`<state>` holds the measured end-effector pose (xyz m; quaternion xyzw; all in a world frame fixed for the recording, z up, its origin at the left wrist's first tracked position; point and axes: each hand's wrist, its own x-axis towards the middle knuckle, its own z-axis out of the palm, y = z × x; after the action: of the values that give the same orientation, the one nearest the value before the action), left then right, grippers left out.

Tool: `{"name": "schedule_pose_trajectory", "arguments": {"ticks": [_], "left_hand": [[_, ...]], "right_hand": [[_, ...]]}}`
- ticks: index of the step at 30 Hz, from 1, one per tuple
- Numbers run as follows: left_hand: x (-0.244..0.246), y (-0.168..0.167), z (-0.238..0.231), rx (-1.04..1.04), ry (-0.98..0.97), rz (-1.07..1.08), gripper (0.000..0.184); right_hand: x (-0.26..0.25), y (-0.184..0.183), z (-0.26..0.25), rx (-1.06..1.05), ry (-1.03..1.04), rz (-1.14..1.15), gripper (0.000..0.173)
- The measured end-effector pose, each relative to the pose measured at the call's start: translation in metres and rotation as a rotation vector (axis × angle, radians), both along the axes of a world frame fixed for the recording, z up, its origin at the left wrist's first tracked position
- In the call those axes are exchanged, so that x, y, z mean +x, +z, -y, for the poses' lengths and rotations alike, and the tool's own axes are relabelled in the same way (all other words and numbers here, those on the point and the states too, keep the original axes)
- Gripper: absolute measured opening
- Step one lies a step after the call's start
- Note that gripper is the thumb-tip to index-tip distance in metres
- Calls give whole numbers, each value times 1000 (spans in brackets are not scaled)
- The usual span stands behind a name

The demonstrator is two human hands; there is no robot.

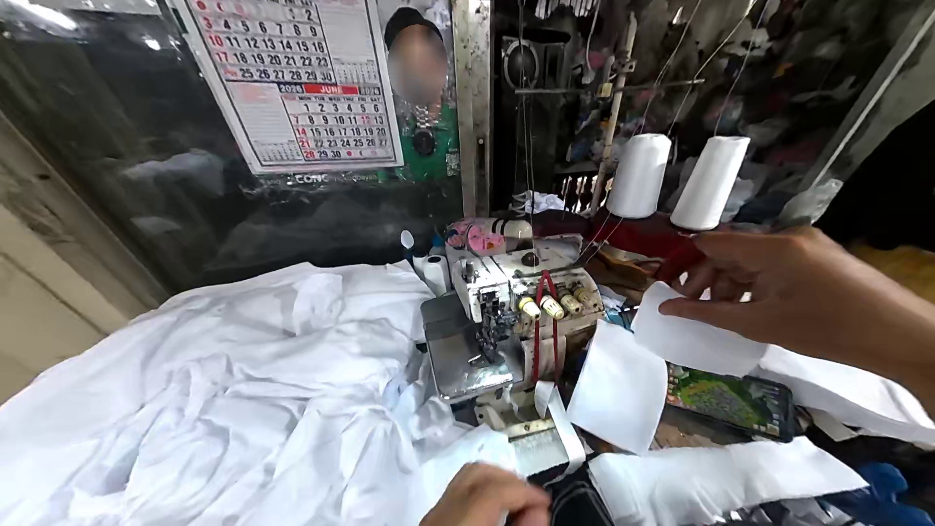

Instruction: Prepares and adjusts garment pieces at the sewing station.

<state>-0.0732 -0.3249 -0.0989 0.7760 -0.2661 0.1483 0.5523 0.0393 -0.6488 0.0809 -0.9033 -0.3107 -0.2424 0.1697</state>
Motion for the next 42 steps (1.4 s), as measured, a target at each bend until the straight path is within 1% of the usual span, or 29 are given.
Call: {"name": "schedule_pose_trajectory", "arguments": {"ticks": [1,2,3,5,6,7,8,9,10,12,13,14,15,16,17,19,20,21,23,25,26,28,30,34,38,42], "left_hand": [[2,1,20,-133,-11,-17,13],[5,-3,43,-275,-34,-81,15],[7,-12,65,-412,-97,-202,23],[5,-38,99,-759,-378,-534,50],[0,-48,109,-948,-480,-664,55],[-6,-53,114,-1066,-511,-724,51],[-12,-54,113,-1099,-459,-732,40],[-15,-53,107,-1052,-358,-722,28],[-15,-52,97,-899,-261,-685,22],[-7,-50,66,-401,-188,-532,17],[-1,-47,50,-123,-185,-463,20],[4,-40,40,122,-203,-394,27],[8,-28,34,316,-249,-331,30],[11,-14,32,462,-303,-281,27],[15,-1,32,569,-345,-256,25],[20,16,28,692,-388,-264,26],[21,16,22,680,-374,-269,28],[20,12,13,620,-336,-268,26],[11,-6,0,371,-231,-283,21],[-2,-25,-1,90,-107,-318,16],[-7,-32,2,-14,-51,-328,14],[-15,-39,7,-133,22,-333,11],[-18,-38,7,-161,56,-326,9],[-14,-28,0,-113,46,-300,12],[-10,-29,-2,-110,70,-274,10],[-10,-21,-5,-84,34,-271,13]], "right_hand": [[-15,-2,-6,24,-19,-27,25],[-28,-6,-11,45,-38,-46,27],[-41,-15,-16,62,-51,-45,28],[-62,-46,-25,141,-49,-44,28],[-70,-68,-26,192,-52,-67,28],[-78,-93,-26,261,-57,-106,29],[-88,-118,-25,334,-73,-151,30],[-101,-140,-26,405,-91,-204,31],[-115,-158,-28,471,-106,-275,31],[-135,-184,-34,580,-109,-427,35],[-138,-193,-37,596,-61,-510,41],[-139,-198,-42,604,33,-581,51],[-136,-201,-50,609,157,-632,58],[-129,-205,-57,615,283,-660,60],[-121,-209,-64,618,367,-669,55],[-107,-213,-68,601,402,-638,36],[-103,-213,-65,580,384,-626,28],[-102,-213,-60,563,369,-628,23],[-103,-214,-51,572,353,-659,20],[-105,-217,-49,634,326,-698,19],[-105,-219,-51,659,314,-710,19],[-104,-221,-54,686,296,-731,18],[-102,-216,-56,695,305,-757,18],[-101,-201,-59,653,317,-785,20],[-100,-200,-58,608,367,-809,24],[-101,-193,-57,597,312,-872,22]]}}
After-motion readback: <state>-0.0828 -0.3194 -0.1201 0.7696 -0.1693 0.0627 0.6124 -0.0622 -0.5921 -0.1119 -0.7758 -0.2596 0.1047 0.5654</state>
